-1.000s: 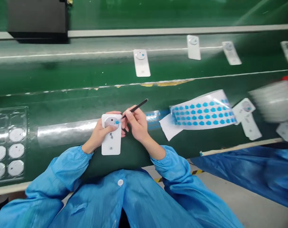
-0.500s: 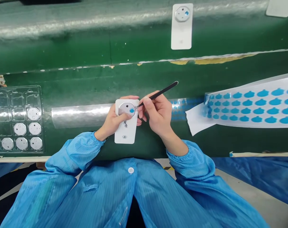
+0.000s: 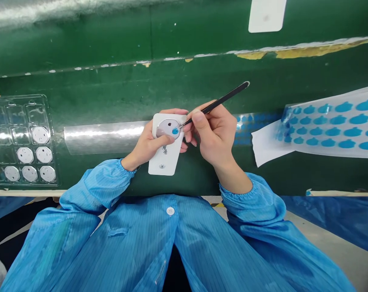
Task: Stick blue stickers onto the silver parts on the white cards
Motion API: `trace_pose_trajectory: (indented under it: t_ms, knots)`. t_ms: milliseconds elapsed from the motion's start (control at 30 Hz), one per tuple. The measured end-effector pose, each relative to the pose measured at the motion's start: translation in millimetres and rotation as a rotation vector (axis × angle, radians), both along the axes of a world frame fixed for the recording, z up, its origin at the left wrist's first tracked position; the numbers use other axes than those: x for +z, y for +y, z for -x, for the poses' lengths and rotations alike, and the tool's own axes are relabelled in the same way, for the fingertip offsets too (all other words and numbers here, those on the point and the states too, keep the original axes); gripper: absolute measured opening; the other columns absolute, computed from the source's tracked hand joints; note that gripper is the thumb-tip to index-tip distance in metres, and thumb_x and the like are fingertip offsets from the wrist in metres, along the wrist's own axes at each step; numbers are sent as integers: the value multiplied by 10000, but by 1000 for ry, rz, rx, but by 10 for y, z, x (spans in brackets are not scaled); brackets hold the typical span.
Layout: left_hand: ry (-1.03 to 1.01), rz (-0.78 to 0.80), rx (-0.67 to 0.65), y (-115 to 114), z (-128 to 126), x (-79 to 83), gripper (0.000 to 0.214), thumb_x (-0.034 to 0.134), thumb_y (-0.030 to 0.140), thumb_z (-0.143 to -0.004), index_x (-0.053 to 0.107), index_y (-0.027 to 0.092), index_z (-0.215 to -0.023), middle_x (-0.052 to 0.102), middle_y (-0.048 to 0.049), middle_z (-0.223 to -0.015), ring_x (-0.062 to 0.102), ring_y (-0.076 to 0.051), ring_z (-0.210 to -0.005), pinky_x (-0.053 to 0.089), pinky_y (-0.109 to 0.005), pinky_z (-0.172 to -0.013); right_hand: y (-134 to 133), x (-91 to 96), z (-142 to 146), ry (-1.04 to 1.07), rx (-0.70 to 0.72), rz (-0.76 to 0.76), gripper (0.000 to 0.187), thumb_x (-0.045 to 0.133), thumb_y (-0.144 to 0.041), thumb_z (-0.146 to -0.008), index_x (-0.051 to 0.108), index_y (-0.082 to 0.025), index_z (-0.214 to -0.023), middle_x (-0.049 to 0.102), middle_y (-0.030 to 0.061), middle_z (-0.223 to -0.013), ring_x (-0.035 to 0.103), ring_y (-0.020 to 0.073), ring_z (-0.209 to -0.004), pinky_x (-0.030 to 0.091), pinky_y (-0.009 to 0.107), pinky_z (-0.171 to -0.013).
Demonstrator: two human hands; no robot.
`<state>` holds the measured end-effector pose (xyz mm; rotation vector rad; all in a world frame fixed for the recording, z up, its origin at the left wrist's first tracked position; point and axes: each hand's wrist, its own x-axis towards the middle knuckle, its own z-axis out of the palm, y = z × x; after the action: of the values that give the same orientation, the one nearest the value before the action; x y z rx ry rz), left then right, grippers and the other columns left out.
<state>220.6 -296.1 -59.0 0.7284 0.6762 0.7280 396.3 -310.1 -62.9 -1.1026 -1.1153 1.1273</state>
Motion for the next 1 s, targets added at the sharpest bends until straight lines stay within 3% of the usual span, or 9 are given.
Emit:
trace_pose_trajectory:
  t_ms: [600, 867, 1000]
  knots:
    - [7, -26, -22, 1, 0, 8, 647, 842, 288, -854, 608, 220, -1453, 774, -48, -1028, 828, -308, -937, 730, -467, -850, 0, -27, -10, 11, 17, -20, 314, 711, -522, -1084, 670, -222, -1000, 664, -67, -763, 584, 35, -501, 403, 124, -422]
    - [71, -84, 2, -31, -28, -3, 594, 836, 476, -957, 621, 229, -1452, 772, -53, -1032, 825, -292, -936, 724, -454, -863, -55, -23, 4, -33, 4, 7, 313, 675, -551, -1105, 665, -245, -1043, 641, -48, -768, 605, 83, -546, 476, 183, -449]
    - [76, -89, 32, -34, -43, -14, 564, 813, 454, -977, 614, 226, -1453, 776, -48, -1036, 825, -283, -900, 724, -441, -840, -32, -56, 39, -52, -94, -103, 287, 657, -549, -1115, 655, -272, -1041, 596, -37, -781, 611, 107, -579, 497, 220, -472]
